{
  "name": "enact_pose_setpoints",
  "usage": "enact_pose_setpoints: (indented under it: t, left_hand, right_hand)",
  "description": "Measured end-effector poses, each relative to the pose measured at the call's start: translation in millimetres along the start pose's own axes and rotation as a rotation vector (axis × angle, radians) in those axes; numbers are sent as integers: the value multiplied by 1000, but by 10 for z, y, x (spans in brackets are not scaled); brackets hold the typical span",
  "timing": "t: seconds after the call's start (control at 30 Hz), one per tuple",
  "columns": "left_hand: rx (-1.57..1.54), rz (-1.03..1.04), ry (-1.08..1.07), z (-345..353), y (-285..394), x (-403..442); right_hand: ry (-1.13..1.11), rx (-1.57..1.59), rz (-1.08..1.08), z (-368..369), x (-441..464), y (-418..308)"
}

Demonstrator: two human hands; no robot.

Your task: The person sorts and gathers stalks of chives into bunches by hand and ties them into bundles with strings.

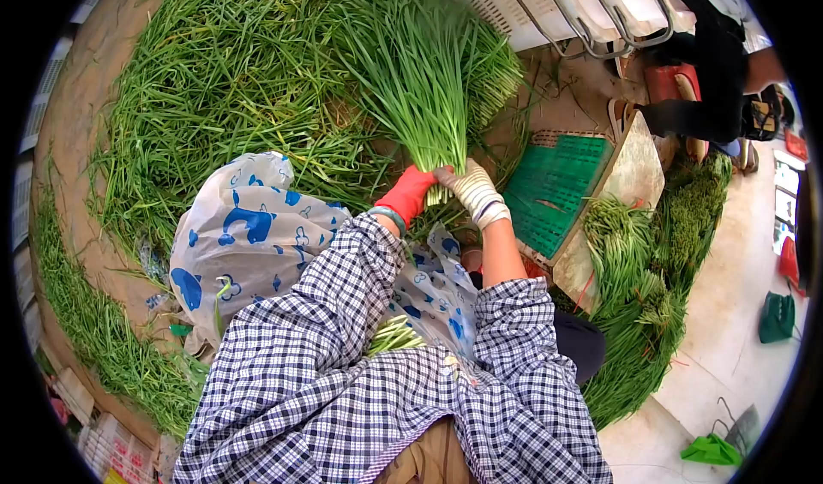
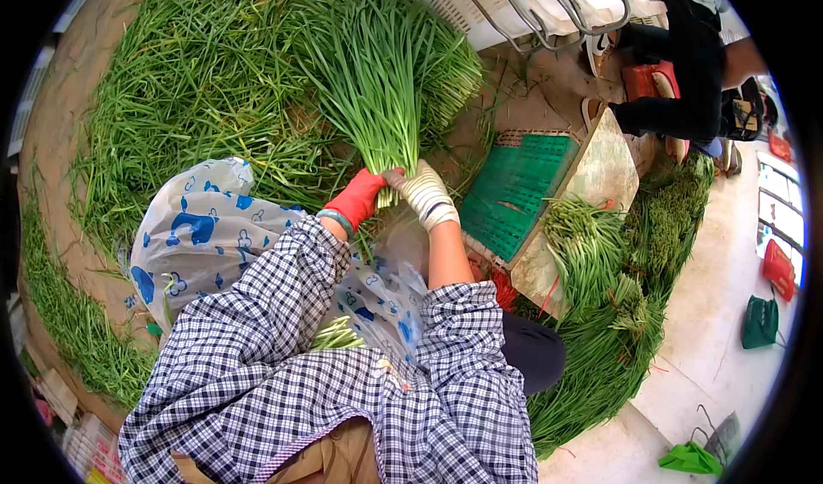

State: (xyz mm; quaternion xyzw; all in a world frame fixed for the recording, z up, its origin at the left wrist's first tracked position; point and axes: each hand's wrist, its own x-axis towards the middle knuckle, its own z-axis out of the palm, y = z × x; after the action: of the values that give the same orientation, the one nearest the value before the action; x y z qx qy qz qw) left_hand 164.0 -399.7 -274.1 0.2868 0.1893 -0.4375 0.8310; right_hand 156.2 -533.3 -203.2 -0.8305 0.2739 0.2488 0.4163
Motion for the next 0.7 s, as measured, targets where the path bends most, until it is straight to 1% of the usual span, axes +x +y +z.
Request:
enact_pose_setpoints:
  t: [0.03,0.1,0.13,0.17,0.23,0.27,0.3,0.37,0.4,0.47,0.5,0.53,0.57,0.6,0.67,0.7]
  left_hand:
    - [1,2,-1,-1,9,-43]
    - [216,239,-98,-53,32,-136]
    - [271,298,-124,-38,67,-155]
    - [323,359,-147,-23,103,-174]
    - [301,-45,108,76,254,-192]
    - [278,-125,137,73,281,-189]
    - [277,-121,136,113,294,-205]
    - [-83,-233,135,233,306,-231]
    - [-82,-230,128,218,311,-201]
    - [29,-266,141,113,264,-101]
    - [30,-264,141,64,230,-83]
    - [9,-187,141,14,184,-73]
    - [-12,-109,140,-29,149,-66]
    - [-11,-107,139,-90,116,-71]
    - [13,-139,141,-196,77,-107]
    - [14,-137,137,-199,85,-145]
  right_hand:
    - [1,0,-2,13,44,72]
    - [-61,-35,-82,37,202,326]
    - [-139,1,-48,-32,159,146]
    - [-220,144,120,-157,68,-11]
    - [-22,6,104,-284,50,-83]
    - [-30,113,101,-366,22,-113]
    - [-84,143,171,-452,-3,-193]
    - [-168,202,107,-584,-10,-253]
    - [-151,229,76,-658,-31,-356]
    - [-88,232,28,-911,-139,-721]
    - [-96,313,-22,-1104,-56,-762]
    - [2,237,-70,-1269,-236,-1152]
    - [120,185,-176,-1453,-287,-1377]
    - [185,141,-250,-1651,-428,-1676]
    - [219,161,-463,-2066,-543,-2032]
    - [246,196,-585,-2154,-754,-2282]
